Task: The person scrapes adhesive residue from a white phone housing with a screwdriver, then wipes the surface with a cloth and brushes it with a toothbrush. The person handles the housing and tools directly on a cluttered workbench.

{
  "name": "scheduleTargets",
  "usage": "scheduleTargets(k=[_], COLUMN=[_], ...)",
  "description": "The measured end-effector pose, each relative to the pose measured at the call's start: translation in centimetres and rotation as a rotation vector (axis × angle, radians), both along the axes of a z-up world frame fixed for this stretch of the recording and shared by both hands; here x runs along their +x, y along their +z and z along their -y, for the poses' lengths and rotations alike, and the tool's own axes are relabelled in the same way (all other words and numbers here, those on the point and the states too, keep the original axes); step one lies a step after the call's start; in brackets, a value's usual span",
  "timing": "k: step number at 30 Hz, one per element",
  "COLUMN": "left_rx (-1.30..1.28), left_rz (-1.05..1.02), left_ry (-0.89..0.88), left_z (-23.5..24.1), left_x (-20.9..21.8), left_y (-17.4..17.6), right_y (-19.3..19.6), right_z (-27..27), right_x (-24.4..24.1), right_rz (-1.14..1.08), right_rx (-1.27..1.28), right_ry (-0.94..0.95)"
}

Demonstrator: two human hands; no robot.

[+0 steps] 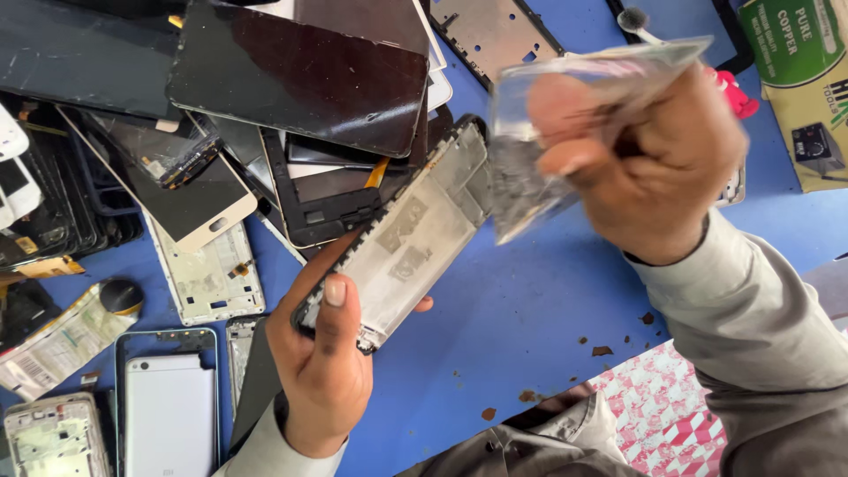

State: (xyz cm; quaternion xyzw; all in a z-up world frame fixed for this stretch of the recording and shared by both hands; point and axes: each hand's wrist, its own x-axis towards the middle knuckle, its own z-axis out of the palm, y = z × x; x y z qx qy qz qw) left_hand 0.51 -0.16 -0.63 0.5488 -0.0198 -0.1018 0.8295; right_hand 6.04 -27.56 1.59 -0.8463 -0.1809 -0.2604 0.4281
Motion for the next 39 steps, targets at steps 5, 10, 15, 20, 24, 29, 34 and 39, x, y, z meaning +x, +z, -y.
scheduleTargets(k=[5,10,15,20,24,29,34,39], left_rx=[-0.079,-0.029,0.009,0.043,0.021,-0.009,-0.032,-0.026], left_rz=[-0.005,0.008,-0.01,0.007,0.017,0.036,0.036,0.044], left_ry=[-0.046,-0.032,-0.021,-0.002,0.02,0.044,0.057,0.058], left_z=[-0.2,-0.1,-0.2,-0.2,-0.2,-0.2,-0.1,-0.2], left_x=[0.1,-0.1,0.1,0.1,0.0,-0.1,-0.1,-0.1], left_y=[-0.1,0.2,0.5,0.4,0.1,-0.2,-0.4,0.0], right_y=[0.4,0.2,0.4,1.1,1.9,2.8,3.3,3.4], right_z=[-0.7,-0.6,-0.9,-1.1,-1.4,-1.7,-2.0,-2.7], right_x=[-0.1,0.2,0.0,-0.2,0.4,0.7,0.5,0.5], right_rz=[-0.062,-0.073,-0.201,-0.41,-0.391,-0.265,-0.186,-0.105], right_rx=[-0.13,-0.065,-0.037,-0.009,0.272,0.268,0.138,0.013], right_ry=[0.142,0.267,0.197,0.082,0.363,0.568,0.571,0.476])
